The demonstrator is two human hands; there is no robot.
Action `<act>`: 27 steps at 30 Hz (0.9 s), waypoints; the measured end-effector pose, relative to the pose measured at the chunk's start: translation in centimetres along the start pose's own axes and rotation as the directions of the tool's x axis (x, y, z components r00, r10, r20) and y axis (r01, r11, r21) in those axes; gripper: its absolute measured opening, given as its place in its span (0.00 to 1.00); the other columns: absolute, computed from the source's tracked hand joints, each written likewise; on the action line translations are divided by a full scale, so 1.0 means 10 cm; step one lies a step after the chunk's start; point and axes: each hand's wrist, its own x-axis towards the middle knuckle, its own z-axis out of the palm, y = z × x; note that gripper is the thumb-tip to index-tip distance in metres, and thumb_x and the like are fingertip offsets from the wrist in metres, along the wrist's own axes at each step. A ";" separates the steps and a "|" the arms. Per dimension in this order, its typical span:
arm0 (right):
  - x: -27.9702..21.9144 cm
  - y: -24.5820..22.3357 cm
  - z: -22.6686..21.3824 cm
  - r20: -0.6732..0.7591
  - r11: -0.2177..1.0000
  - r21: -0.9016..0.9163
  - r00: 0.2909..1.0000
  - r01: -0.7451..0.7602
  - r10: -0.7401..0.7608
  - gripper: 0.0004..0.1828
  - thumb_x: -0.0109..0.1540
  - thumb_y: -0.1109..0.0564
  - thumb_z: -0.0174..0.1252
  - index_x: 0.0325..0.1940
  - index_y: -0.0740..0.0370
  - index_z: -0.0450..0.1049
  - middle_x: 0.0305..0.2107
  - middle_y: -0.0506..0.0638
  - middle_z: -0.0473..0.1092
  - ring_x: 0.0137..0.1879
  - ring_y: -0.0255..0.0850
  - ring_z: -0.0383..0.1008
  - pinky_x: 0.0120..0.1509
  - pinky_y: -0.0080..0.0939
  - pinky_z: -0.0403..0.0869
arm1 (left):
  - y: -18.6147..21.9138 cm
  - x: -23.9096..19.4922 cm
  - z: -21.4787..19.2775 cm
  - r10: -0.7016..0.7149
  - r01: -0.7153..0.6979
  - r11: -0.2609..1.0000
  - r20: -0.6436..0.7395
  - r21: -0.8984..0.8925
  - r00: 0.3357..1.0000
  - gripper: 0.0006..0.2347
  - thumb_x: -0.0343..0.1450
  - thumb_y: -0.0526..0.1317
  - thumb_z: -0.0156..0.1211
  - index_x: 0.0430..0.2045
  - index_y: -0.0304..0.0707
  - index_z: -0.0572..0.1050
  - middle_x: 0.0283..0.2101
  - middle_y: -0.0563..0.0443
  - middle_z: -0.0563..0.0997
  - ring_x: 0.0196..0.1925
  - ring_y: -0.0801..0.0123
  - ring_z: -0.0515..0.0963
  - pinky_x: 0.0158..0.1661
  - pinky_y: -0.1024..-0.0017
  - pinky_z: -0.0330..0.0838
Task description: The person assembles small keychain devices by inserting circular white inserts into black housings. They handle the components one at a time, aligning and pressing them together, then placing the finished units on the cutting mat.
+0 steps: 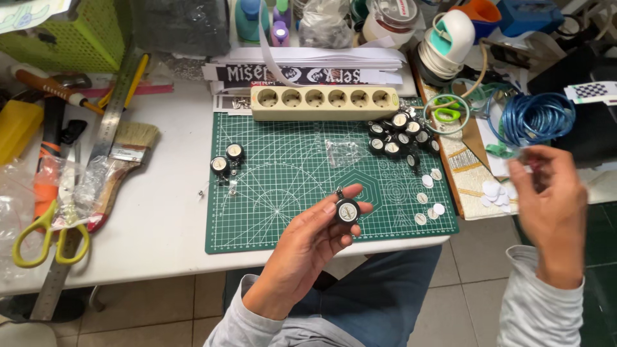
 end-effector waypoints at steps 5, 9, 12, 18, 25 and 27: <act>-0.40 -0.94 -0.06 0.335 0.945 0.326 0.934 0.009 -0.124 0.19 0.66 0.58 0.58 0.62 0.60 0.73 0.38 0.49 0.76 0.43 0.32 0.75 0.43 0.31 0.73 | -0.07 0.00 0.01 -0.024 0.024 1.000 -0.032 -0.002 0.999 0.21 0.80 0.43 0.42 0.64 0.28 0.67 0.48 0.45 0.80 0.41 0.75 0.78 0.46 0.77 0.76; -0.55 -1.43 0.00 0.487 0.950 0.313 0.854 0.022 -0.180 0.20 0.61 0.58 0.63 0.58 0.58 0.77 0.35 0.48 0.77 0.31 0.30 0.73 0.31 0.31 0.71 | -0.10 -0.03 0.00 0.005 -0.005 1.000 -0.003 -0.011 1.000 0.20 0.80 0.44 0.43 0.64 0.28 0.68 0.49 0.46 0.80 0.44 0.74 0.80 0.47 0.77 0.76; -0.65 -1.64 0.05 0.480 0.939 0.337 0.847 0.063 -0.229 0.20 0.57 0.58 0.66 0.53 0.59 0.76 0.32 0.44 0.80 0.28 0.26 0.75 0.30 0.30 0.74 | -0.12 -0.05 0.01 0.002 -0.002 0.999 0.008 -0.036 1.000 0.21 0.79 0.45 0.46 0.64 0.29 0.67 0.50 0.46 0.81 0.47 0.73 0.80 0.48 0.76 0.76; -0.71 -1.79 0.06 0.414 0.938 0.302 0.863 0.170 -0.290 0.19 0.52 0.58 0.71 0.47 0.58 0.81 0.29 0.43 0.80 0.21 0.27 0.69 0.23 0.30 0.67 | -0.13 -0.10 0.01 0.024 -0.021 0.998 0.055 -0.054 0.998 0.24 0.78 0.45 0.49 0.67 0.27 0.63 0.51 0.44 0.81 0.53 0.69 0.81 0.56 0.71 0.76; -0.68 -1.81 0.05 0.372 0.924 0.320 0.869 0.209 -0.325 0.17 0.52 0.59 0.71 0.45 0.59 0.82 0.35 0.45 0.82 0.21 0.26 0.70 0.22 0.28 0.68 | -0.16 -0.08 -0.01 0.033 -0.032 0.999 0.062 -0.023 0.998 0.26 0.78 0.45 0.51 0.67 0.23 0.63 0.50 0.41 0.82 0.51 0.67 0.82 0.57 0.70 0.76; -0.68 -1.81 0.05 0.373 0.920 0.326 0.865 0.216 -0.335 0.17 0.52 0.59 0.71 0.46 0.59 0.82 0.36 0.45 0.83 0.21 0.26 0.71 0.22 0.28 0.68 | -0.17 -0.08 -0.02 0.031 -0.029 0.999 0.062 -0.019 0.998 0.26 0.78 0.45 0.51 0.67 0.23 0.63 0.49 0.41 0.82 0.50 0.67 0.83 0.57 0.69 0.76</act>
